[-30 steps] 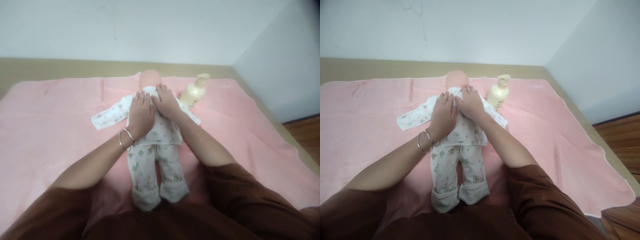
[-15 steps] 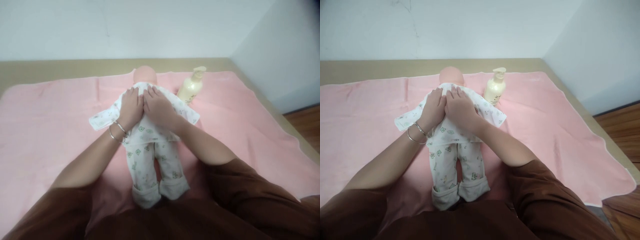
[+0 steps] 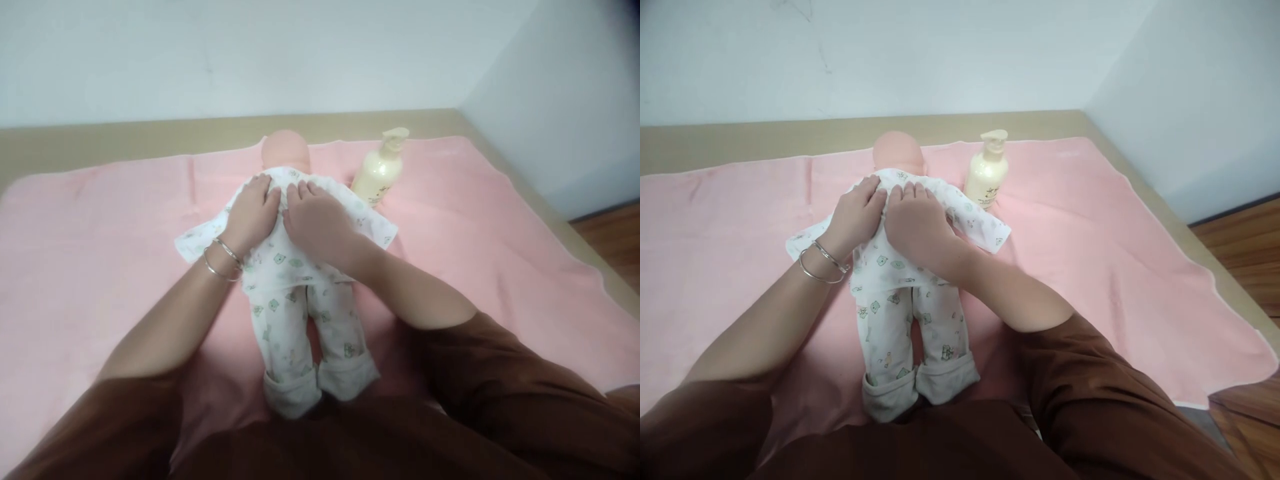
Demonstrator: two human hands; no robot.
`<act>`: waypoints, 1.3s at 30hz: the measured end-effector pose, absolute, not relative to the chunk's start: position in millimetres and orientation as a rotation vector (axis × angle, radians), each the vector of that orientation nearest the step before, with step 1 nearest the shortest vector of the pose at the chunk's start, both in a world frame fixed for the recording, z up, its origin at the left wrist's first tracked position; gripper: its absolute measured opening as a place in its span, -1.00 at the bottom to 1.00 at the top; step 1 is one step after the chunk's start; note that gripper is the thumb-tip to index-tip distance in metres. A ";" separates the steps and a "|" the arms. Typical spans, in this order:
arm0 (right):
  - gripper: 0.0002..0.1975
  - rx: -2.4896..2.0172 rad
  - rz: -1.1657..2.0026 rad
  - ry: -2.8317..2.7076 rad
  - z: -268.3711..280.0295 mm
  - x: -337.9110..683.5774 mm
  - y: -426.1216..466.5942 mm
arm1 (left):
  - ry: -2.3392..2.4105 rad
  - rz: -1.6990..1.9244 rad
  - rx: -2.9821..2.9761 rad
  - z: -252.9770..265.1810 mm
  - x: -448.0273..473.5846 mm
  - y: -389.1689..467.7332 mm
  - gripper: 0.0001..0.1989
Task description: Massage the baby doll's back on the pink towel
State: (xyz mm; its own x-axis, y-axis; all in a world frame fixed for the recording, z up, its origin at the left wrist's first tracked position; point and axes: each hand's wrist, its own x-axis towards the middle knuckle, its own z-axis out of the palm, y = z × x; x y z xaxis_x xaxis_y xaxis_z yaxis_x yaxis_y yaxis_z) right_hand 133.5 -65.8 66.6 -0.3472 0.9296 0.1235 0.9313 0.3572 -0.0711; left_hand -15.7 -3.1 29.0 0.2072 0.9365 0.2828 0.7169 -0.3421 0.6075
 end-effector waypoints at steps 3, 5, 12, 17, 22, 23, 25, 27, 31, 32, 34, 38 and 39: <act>-0.49 -1.662 -0.013 -2.537 73.1 138.1 -60.3 | 1.556 0.865 2.202 24.1 -14.8 -6.2 -0.61; -0.50 -1.610 0.014 -2.554 72.7 145.2 -47.2 | 1.569 0.822 2.295 23.7 -9.1 -17.6 -0.57; -0.46 -1.605 0.009 -2.498 63.6 154.5 -24.5 | 1.623 0.666 2.427 42.5 3.6 -43.4 -0.66; -0.54 -1.722 -0.148 -2.597 74.0 141.6 -56.2 | 1.515 0.768 2.209 40.4 -12.4 -14.5 -0.69; -0.54 -1.763 -0.161 -2.652 82.3 136.5 -71.8 | 1.483 0.964 2.172 11.4 -14.0 4.6 -0.50; -0.56 -1.758 -0.128 -2.647 82.2 137.0 -70.8 | 1.494 1.002 2.173 7.3 -12.7 5.2 -0.46; -0.59 -1.721 -0.077 -2.657 80.1 138.9 -66.2 | 1.513 1.046 2.173 3.5 -9.9 4.0 -0.41; -0.59 -1.691 -0.071 -2.614 75.8 140.6 -59.2 | 1.532 1.045 2.175 4.7 -7.4 0.4 -0.39; -0.51 -1.682 -0.005 -2.439 63.0 142.1 -41.9 | 1.576 1.053 2.234 14.0 -1.0 -13.5 -0.48; -0.48 -1.685 0.019 -2.419 59.7 142.9 -37.3 | 1.575 1.060 2.262 16.5 1.1 -18.2 -0.51; -0.45 -1.680 0.041 -2.407 54.1 146.3 -28.0 | 1.561 1.047 2.328 20.8 5.7 -27.6 -0.57; -0.38 -1.579 0.118 -2.503 51.3 162.0 -12.2 | 1.560 0.939 2.391 27.5 11.5 -38.6 -0.64; -0.35 -1.546 0.142 -2.551 52.7 165.8 -10.2 | 1.564 0.912 2.384 29.0 11.4 -38.6 -0.64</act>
